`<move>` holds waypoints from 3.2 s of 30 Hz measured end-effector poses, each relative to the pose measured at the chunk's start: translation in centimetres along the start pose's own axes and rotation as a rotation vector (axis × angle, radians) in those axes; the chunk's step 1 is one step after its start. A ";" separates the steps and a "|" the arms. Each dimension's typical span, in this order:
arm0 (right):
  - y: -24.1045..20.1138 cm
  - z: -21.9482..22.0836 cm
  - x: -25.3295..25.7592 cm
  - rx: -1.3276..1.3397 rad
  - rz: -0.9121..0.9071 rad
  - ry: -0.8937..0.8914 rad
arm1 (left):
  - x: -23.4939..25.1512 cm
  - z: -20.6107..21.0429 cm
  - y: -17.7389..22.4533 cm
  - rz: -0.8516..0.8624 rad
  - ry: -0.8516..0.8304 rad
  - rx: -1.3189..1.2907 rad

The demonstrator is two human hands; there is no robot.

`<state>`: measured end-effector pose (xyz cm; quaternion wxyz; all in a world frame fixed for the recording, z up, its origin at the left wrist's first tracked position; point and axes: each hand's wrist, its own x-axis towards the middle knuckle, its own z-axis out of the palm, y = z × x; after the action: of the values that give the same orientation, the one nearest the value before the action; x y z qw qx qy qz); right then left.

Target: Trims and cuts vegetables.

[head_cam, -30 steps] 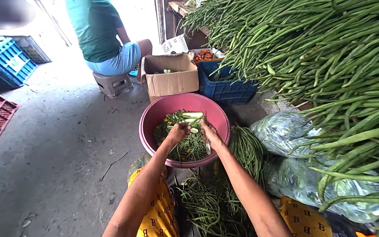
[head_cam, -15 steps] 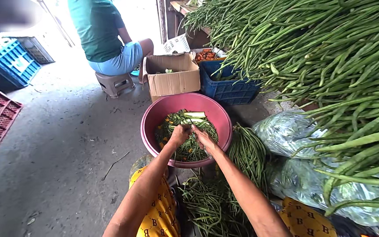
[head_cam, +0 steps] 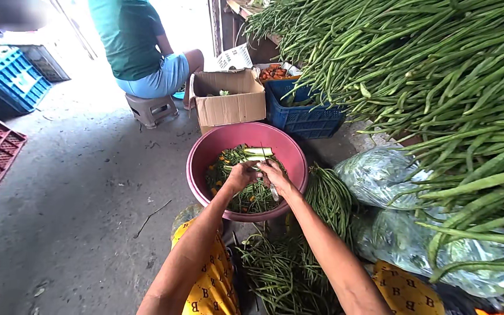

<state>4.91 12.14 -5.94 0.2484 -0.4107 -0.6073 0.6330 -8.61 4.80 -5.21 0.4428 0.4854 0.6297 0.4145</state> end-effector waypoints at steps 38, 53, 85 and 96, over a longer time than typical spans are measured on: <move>0.7 -0.2 -0.8 0.163 0.338 -0.084 | 0.4 -0.7 -0.8 0.027 0.102 0.560; 3.8 -2.2 -5.2 0.218 -0.019 0.172 | -1.0 1.7 0.3 -0.028 -0.333 0.090; 5.1 -0.4 -7.6 0.510 -0.049 0.483 | -1.1 1.4 0.4 -0.095 -0.455 0.036; 5.2 -1.1 -6.7 0.466 -0.052 0.474 | -1.1 1.1 0.8 -0.059 -0.325 0.067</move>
<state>10.38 6.62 -9.42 0.4860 -0.4634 -0.3818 0.6351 -7.19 4.01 -4.54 0.5342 0.5419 0.5773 0.2963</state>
